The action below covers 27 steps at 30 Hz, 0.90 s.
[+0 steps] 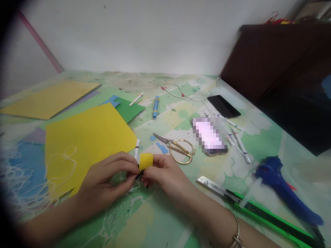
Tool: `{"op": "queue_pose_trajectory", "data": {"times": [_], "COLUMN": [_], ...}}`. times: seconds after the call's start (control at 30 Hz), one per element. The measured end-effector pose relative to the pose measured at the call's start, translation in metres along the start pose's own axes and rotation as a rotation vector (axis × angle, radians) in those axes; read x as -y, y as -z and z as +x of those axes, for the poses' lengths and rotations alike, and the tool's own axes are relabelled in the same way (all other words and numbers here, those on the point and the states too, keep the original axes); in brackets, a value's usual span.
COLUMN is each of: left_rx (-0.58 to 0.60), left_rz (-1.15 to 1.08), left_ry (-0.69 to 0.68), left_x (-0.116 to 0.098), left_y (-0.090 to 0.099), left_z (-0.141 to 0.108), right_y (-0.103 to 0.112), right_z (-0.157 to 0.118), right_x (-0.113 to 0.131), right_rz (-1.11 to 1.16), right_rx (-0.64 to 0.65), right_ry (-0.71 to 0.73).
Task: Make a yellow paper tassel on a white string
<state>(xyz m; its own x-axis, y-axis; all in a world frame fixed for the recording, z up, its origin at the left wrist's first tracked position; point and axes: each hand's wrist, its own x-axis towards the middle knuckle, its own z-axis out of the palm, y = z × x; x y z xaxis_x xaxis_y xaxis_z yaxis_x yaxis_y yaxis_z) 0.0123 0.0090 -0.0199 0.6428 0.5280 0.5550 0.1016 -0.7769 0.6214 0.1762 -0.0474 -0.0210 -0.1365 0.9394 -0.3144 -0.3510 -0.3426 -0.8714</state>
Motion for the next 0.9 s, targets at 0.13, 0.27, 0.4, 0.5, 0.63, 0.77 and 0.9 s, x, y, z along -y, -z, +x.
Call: {"op": "queue_pose_trajectory", "data": {"times": [0.13, 0.27, 0.4, 0.5, 0.63, 0.77, 0.9], "left_rx": [-0.008, -0.018, -0.001, 0.02, 0.033, 0.0, -0.032], "left_rz": [0.014, 0.028, 0.011, -0.043, -0.099, -0.176, -0.318], "left_ry": [-0.011, -0.007, 0.043, 0.129, 0.248, 0.345, 0.416], "left_x": [-0.0004, -0.0014, -0.0008, 0.0009, 0.0009, -0.0018, -0.0011], "left_y": [0.0002, 0.0006, 0.0014, 0.0022, 0.0031, 0.0025, 0.0009], "left_z": [0.0006, 0.0013, 0.0008, 0.0005, 0.0009, 0.0008, 0.0], "right_y": [-0.0001, -0.0003, -0.0009, -0.0009, -0.0009, -0.0018, -0.0022], "right_z": [0.0, -0.0001, -0.0009, -0.0029, -0.006, -0.0067, -0.0065], "right_x": [0.0008, 0.0029, 0.0055, 0.0061, 0.0056, 0.0057, 0.0054], "right_rz": [-0.015, -0.067, -0.179, -0.313, -0.51, -0.588, -0.617], "right_rx": [0.012, 0.018, 0.042, 0.031, -0.012, -0.013, -0.023], "right_ry": [0.0, 0.004, 0.048, 0.124, 0.215, 0.216, 0.223]}}
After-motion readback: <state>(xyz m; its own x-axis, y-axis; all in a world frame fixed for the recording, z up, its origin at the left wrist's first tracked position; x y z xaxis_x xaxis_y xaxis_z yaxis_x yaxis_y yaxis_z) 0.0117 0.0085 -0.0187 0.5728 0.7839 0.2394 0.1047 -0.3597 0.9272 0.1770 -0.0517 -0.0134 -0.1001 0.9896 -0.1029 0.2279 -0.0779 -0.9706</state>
